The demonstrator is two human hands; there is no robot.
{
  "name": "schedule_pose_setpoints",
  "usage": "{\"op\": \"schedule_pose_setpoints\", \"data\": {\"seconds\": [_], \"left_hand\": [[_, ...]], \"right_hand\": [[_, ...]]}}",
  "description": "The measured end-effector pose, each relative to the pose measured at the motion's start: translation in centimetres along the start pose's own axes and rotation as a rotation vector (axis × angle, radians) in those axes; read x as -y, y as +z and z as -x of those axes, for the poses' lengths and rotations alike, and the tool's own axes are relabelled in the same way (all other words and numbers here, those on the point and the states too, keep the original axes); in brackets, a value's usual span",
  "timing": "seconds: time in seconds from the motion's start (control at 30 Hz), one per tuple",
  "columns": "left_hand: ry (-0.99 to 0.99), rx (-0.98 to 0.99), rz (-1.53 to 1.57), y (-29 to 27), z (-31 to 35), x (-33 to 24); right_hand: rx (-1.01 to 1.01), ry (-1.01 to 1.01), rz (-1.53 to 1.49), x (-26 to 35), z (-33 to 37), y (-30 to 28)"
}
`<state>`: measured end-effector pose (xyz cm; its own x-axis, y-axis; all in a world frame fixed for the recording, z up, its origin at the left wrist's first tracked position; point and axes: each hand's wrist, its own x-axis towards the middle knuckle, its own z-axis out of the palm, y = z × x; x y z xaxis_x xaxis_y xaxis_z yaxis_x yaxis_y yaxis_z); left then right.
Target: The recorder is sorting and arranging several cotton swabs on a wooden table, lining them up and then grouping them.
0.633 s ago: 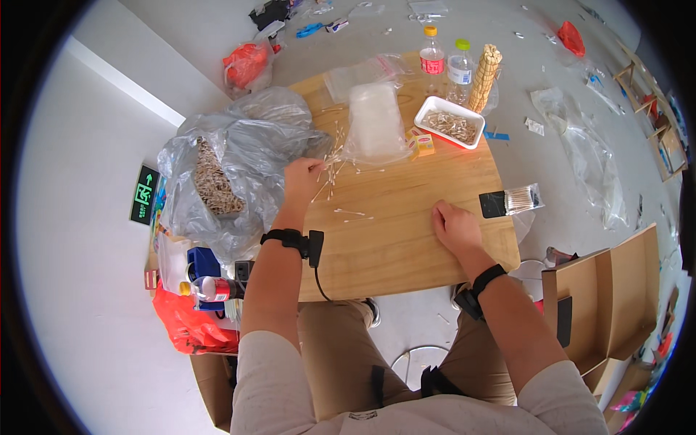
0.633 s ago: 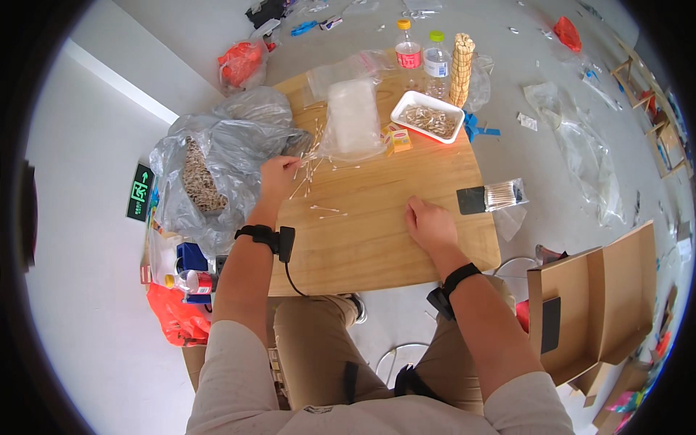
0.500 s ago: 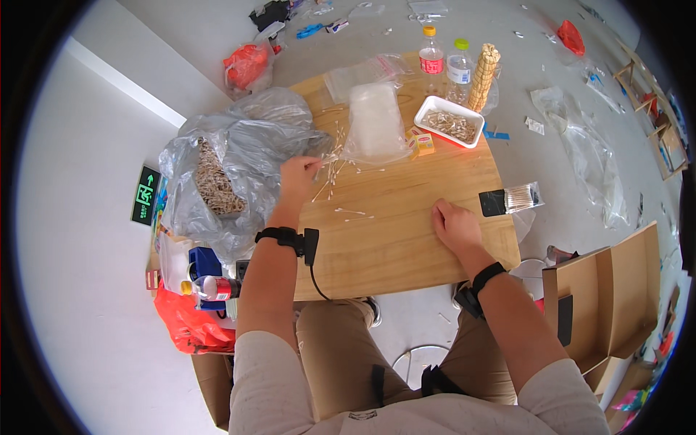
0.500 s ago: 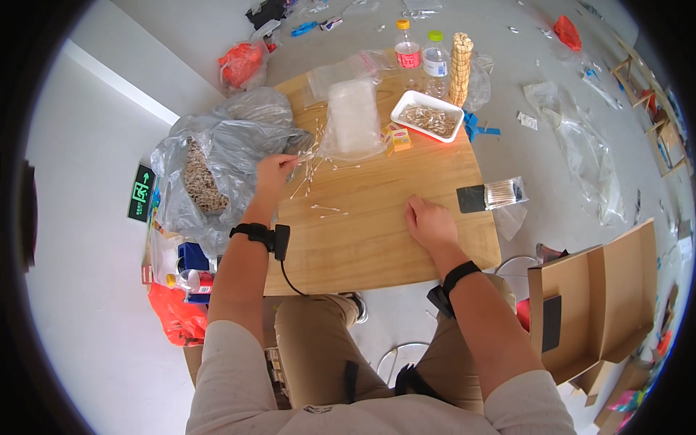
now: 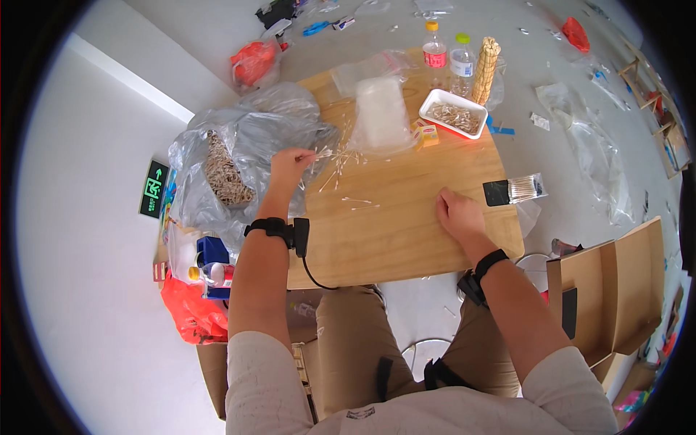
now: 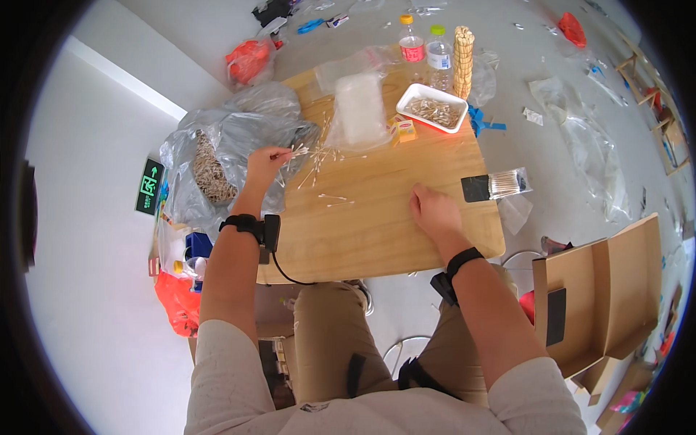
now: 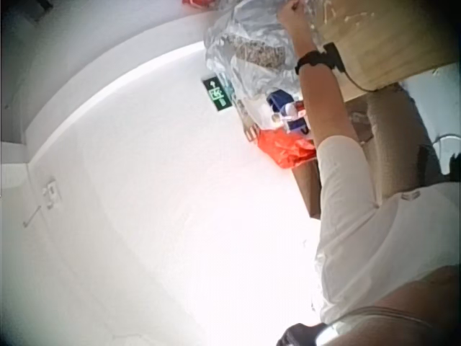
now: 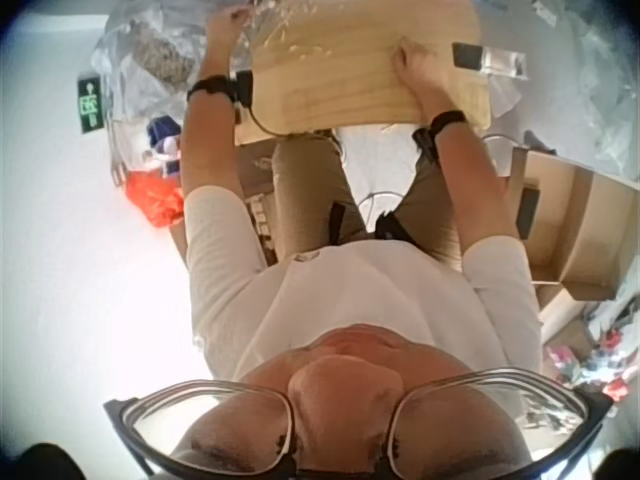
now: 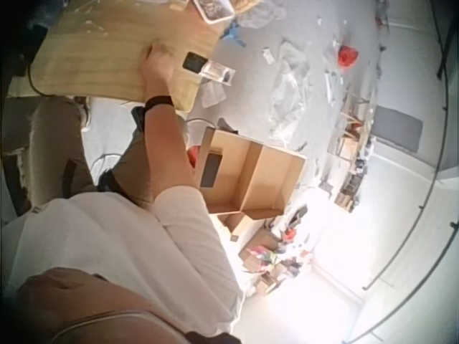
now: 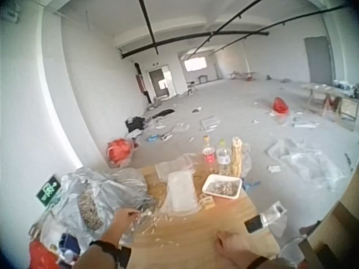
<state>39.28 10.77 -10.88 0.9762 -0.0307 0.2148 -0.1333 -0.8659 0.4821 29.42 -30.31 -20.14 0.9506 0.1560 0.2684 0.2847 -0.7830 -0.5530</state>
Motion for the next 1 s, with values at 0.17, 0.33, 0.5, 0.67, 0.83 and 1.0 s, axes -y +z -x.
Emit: {"op": "schedule_pose_setpoints", "data": {"seconds": [0.17, 0.33, 0.5, 0.67, 0.83, 1.0], "left_hand": [[-0.079, -0.005, 0.035, -1.2, 0.5, 0.7], [-0.043, 0.094, 0.205, -4.1, 1.2, 0.8], [-0.118, 0.15, 0.352, -0.4, 4.7, -1.4], [-0.042, 0.047, 0.254, 6.3, 7.8, -2.3], [0.032, 0.071, 0.277, 8.3, 8.3, -2.6], [0.382, -0.037, 0.077, 8.5, 10.3, -5.4]], "right_hand": [[-0.003, -0.03, 0.013, 0.2, 0.1, 0.5], [-0.008, -0.038, -0.022, 0.4, 0.0, 0.4], [0.01, -0.008, -0.009, -0.2, 0.1, 0.0], [0.016, 0.01, -0.007, 0.2, 0.1, -0.1], [-0.006, -0.033, -0.026, 0.5, 0.1, 0.1], [0.013, 0.023, -0.019, 0.7, 0.2, -0.3]]}}
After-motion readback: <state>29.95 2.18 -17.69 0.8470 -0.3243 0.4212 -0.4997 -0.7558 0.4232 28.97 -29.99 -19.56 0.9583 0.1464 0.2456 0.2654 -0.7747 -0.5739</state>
